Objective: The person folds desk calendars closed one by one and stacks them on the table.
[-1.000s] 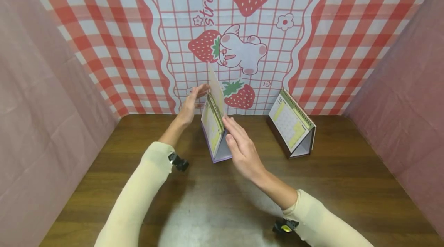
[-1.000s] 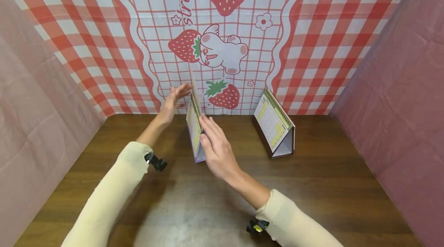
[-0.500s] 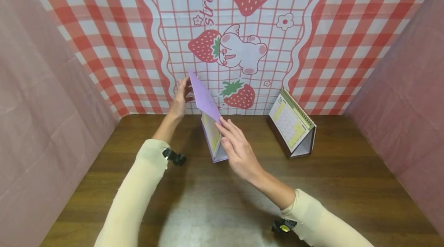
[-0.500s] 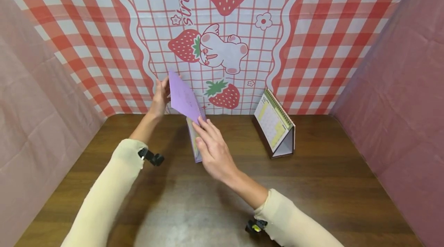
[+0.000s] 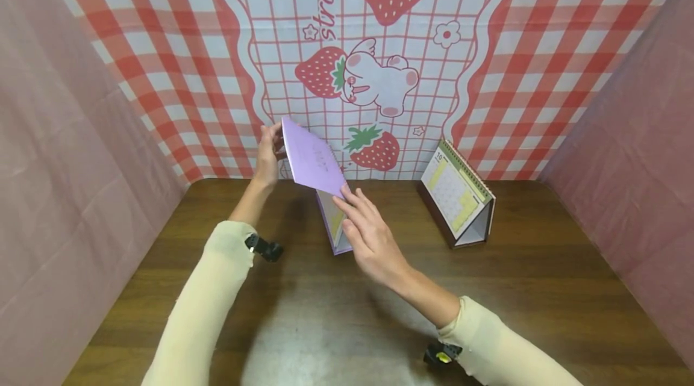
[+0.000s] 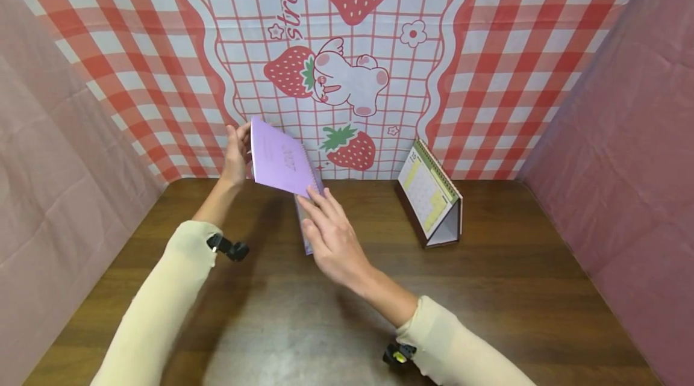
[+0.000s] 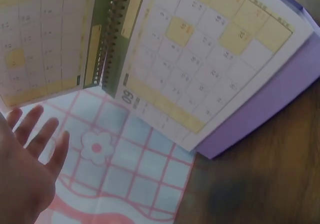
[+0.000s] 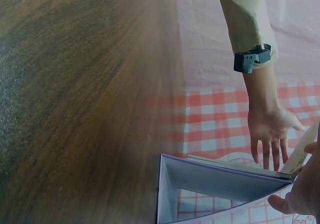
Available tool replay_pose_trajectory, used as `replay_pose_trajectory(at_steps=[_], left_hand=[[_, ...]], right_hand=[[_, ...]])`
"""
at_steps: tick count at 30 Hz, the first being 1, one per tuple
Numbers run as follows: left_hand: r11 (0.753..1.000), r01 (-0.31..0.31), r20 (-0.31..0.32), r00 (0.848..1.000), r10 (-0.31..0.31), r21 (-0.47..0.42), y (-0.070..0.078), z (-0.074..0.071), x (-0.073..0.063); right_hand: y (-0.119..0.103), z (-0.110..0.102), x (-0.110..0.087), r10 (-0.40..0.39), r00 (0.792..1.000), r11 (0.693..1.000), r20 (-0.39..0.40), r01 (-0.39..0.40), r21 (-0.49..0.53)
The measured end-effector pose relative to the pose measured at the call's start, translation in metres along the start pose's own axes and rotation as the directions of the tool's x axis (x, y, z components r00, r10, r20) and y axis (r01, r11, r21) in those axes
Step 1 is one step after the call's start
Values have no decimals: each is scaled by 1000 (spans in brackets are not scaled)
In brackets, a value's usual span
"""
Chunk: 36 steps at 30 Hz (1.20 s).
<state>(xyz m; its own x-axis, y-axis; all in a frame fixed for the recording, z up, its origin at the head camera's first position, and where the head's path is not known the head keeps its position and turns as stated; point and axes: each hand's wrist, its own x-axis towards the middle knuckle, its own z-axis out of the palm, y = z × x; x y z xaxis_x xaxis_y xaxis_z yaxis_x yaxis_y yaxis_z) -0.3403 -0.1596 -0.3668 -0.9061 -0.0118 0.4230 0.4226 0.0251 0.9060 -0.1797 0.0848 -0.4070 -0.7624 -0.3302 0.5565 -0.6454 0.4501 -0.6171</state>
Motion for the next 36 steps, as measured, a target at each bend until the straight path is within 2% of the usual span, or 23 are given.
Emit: replay_pose_trajectory(at_steps=[6, 9, 14, 18, 19, 21, 24, 25, 26, 28, 29, 31, 32, 34, 36], left_hand=[[998, 56, -103, 993, -58, -28, -9, -12, -4], [996, 83, -117, 990, -85, -19, -15, -18, -6], [989, 140, -145, 981, -131, 50, -25, -26, -11], [981, 161, -162, 976, -142, 111, -39, -34, -13], [982, 155, -158, 978, -137, 104, -50, -39, -11], [975, 181, -145, 976, -162, 130, -70, -48, -7], [954, 219, -155, 970, -190, 204, -122, -66, 9], [942, 232, -158, 968, -197, 243, -141, -71, 15], [923, 254, -163, 963, -214, 289, -154, -74, 19], [900, 256, -170, 963, -207, 353, -187, -83, 30], [887, 263, -166, 963, -214, 379, -193, -84, 30], [868, 276, -153, 960, -233, 412, -165, -73, 17], [862, 275, -149, 961, -233, 425, -160, -70, 13], [845, 271, -144, 962, -230, 462, -138, -59, 2], [826, 273, -125, 962, -244, 493, -102, -44, -14]], right_hand=[[3, 1, -2, -18, 1000, 999, 16, 18, -37], [3, 1, -4, -15, 999, 998, 29, 16, -55], [3, 2, -6, -10, 998, 996, 63, 15, -86], [3, 3, -8, -11, 995, 993, 97, 22, -118], [3, 4, -9, -11, 995, 992, 104, 24, -125], [3, 4, -10, -10, 993, 990, 115, 26, -140], [4, 5, -12, -9, 993, 987, 122, 28, -160], [4, 5, -13, -10, 993, 986, 121, 30, -164], [4, 6, -13, -10, 992, 985, 123, 31, -169], [5, 6, -14, -13, 992, 984, 125, 35, -177], [6, 6, -15, -14, 992, 983, 128, 37, -178], [6, 6, -16, -18, 991, 983, 131, 42, -180], [6, 6, -16, -18, 991, 983, 132, 42, -181], [7, 7, -17, -24, 991, 982, 133, 48, -181], [7, 7, -18, -24, 990, 982, 136, 48, -180]])
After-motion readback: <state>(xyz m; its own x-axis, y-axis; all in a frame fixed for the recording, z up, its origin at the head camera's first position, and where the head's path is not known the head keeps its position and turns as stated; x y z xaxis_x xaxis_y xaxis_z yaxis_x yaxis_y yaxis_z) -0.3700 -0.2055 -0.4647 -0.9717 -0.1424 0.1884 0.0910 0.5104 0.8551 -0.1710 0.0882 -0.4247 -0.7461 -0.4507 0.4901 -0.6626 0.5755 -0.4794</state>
